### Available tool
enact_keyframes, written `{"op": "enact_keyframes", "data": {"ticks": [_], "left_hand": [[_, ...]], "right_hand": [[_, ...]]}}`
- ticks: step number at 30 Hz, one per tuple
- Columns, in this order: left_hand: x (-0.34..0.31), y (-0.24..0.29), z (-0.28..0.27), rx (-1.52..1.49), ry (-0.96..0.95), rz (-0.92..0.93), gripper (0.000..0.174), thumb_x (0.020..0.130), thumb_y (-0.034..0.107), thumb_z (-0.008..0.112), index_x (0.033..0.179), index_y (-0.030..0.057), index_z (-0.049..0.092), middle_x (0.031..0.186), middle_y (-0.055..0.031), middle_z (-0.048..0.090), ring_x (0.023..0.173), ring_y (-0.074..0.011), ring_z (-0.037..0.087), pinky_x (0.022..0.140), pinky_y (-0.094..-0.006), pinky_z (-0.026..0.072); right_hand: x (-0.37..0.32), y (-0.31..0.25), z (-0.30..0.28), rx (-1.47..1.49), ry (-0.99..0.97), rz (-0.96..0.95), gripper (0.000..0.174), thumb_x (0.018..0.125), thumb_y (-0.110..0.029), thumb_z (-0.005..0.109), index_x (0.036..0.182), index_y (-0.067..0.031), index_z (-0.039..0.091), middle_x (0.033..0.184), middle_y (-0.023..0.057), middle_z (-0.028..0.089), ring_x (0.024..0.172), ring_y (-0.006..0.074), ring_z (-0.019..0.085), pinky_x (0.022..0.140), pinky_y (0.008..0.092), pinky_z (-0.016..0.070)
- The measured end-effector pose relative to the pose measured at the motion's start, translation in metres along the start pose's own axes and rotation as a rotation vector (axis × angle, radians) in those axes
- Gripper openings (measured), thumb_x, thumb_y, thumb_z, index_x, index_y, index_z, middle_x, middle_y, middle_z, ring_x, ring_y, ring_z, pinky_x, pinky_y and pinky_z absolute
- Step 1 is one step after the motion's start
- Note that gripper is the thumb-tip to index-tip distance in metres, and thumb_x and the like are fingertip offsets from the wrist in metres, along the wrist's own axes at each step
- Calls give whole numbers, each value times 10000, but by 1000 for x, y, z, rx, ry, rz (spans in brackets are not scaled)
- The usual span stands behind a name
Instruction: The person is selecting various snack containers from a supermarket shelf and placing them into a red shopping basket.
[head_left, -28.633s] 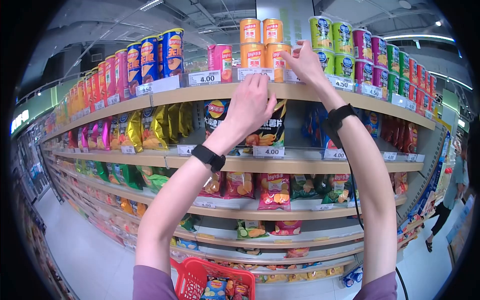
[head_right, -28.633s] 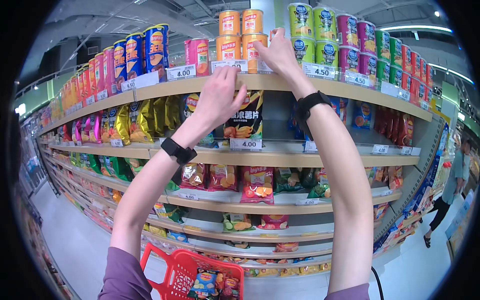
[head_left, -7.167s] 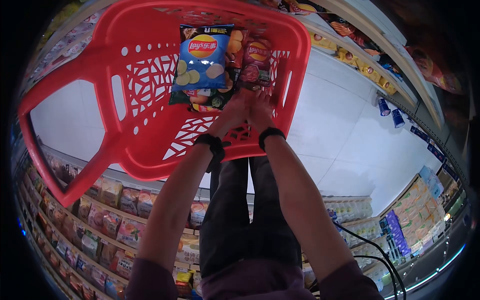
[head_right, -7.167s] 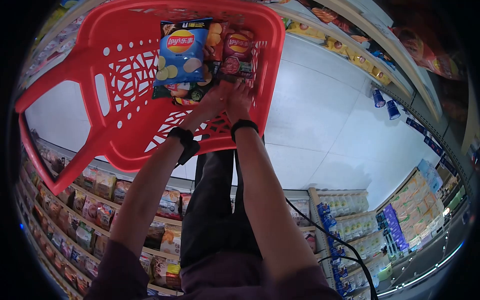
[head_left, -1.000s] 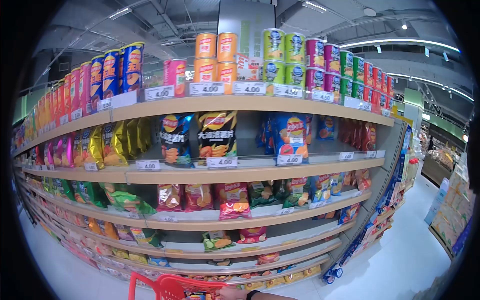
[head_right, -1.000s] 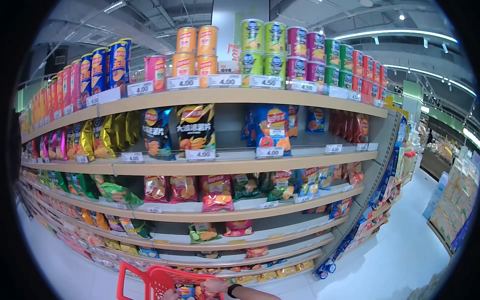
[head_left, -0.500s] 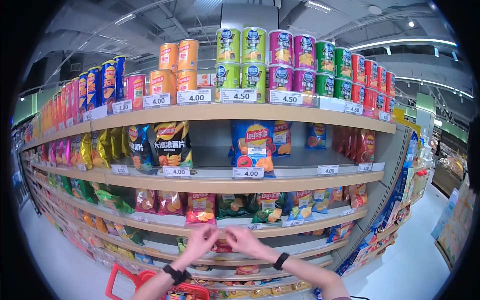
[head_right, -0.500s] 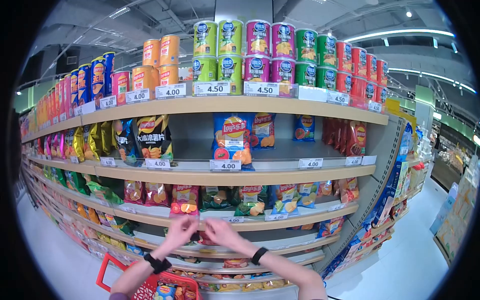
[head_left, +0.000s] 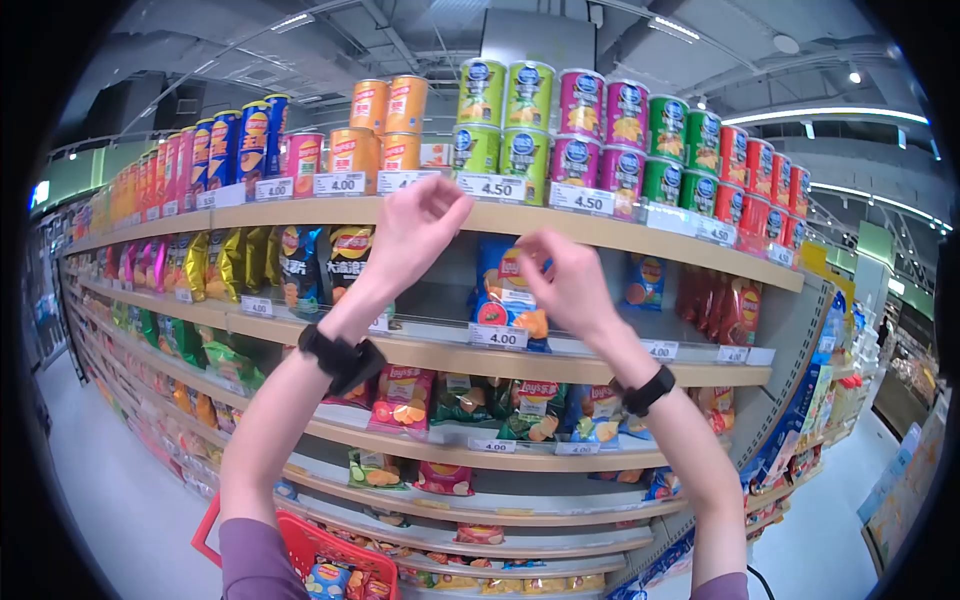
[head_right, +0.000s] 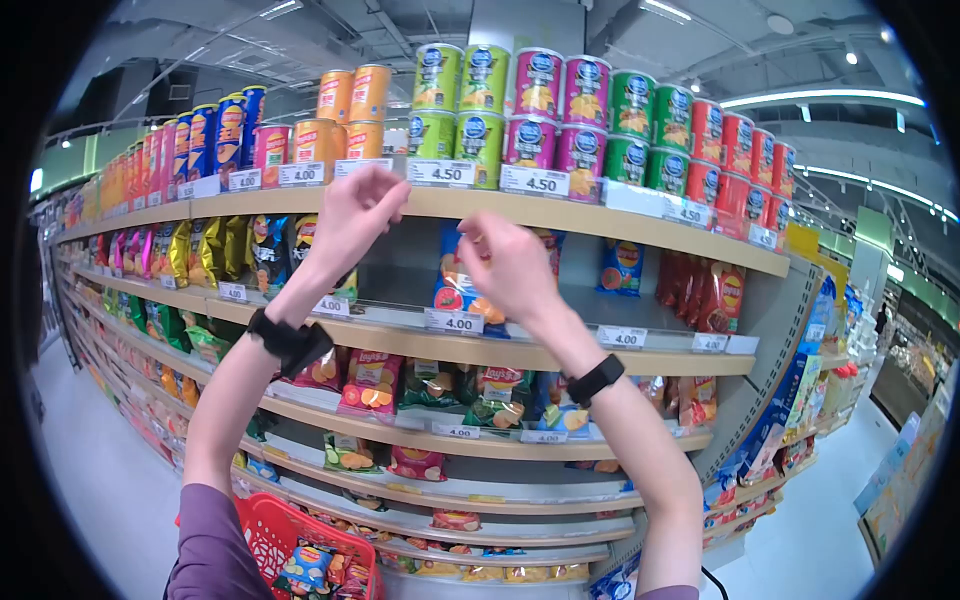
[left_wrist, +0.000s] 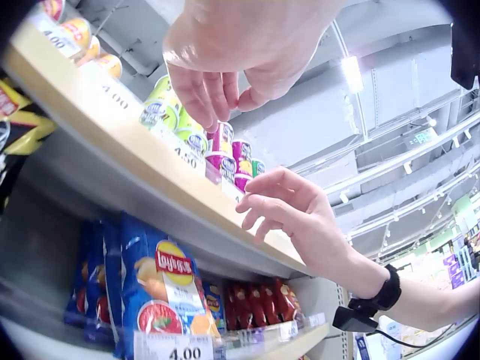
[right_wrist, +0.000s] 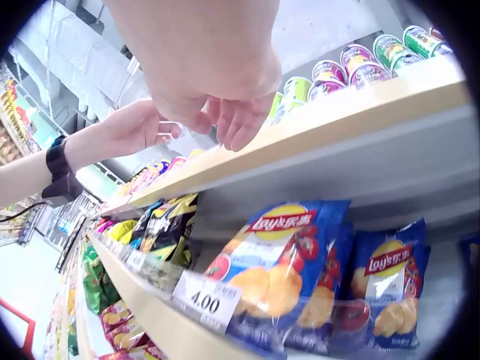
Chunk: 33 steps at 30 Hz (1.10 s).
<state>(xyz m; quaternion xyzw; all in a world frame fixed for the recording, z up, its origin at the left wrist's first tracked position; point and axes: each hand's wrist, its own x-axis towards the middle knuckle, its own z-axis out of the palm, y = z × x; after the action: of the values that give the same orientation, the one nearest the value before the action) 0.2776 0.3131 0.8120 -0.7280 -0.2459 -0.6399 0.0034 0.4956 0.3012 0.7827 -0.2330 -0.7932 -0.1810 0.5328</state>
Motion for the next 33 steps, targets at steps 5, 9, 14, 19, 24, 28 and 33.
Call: {"op": "enact_keyframes", "data": {"ticks": [5,9,14,19,24,28,33], "left_hand": [[54,1,-10,56,123,47,247,856,235,667,951,7,652,800,-45,674,739,-103,635,652,-257,499],[87,-9,-10,71,180,4,353,831,284,668,1025,-8,632,950,-115,683,892,-171,651,783,-299,511],[136,-37,0,111,213,-63,518,806,337,658,1130,-57,574,1103,-197,633,1043,-262,618,901,-352,482],[167,-60,12,-30,138,-239,655,818,363,644,1278,-65,459,1209,-202,589,1127,-250,578,930,-354,468],[168,-50,17,-67,95,-280,812,776,427,675,1334,-83,379,1294,-234,515,1184,-282,536,947,-372,452],[162,-42,22,-47,44,-283,844,763,432,691,1333,-103,372,1275,-239,523,1172,-279,541,956,-373,448],[176,-62,28,-38,-56,-250,902,729,429,726,1306,-145,337,1211,-249,559,1110,-284,586,906,-352,489]], "right_hand": [[61,-2,-8,-6,88,38,164,834,-100,630,951,15,634,829,152,691,687,242,684,644,340,531],[95,3,-3,57,78,83,249,838,-135,623,1034,16,641,953,164,700,696,223,696,665,325,536],[125,5,4,103,-24,196,369,899,-167,558,1217,20,540,1180,177,622,688,183,685,591,294,552],[148,10,5,87,-130,233,445,934,-131,471,1346,20,395,1363,189,503,665,171,668,554,289,562],[155,16,16,8,-133,230,470,933,-116,450,1364,25,330,1390,217,464,681,182,671,559,299,568],[157,29,27,-87,-43,167,471,877,-100,464,1311,62,384,968,271,652,746,304,688,722,408,532],[156,30,29,-63,-67,200,495,876,-120,493,1325,51,372,1029,254,594,781,308,681,740,395,519]]}}
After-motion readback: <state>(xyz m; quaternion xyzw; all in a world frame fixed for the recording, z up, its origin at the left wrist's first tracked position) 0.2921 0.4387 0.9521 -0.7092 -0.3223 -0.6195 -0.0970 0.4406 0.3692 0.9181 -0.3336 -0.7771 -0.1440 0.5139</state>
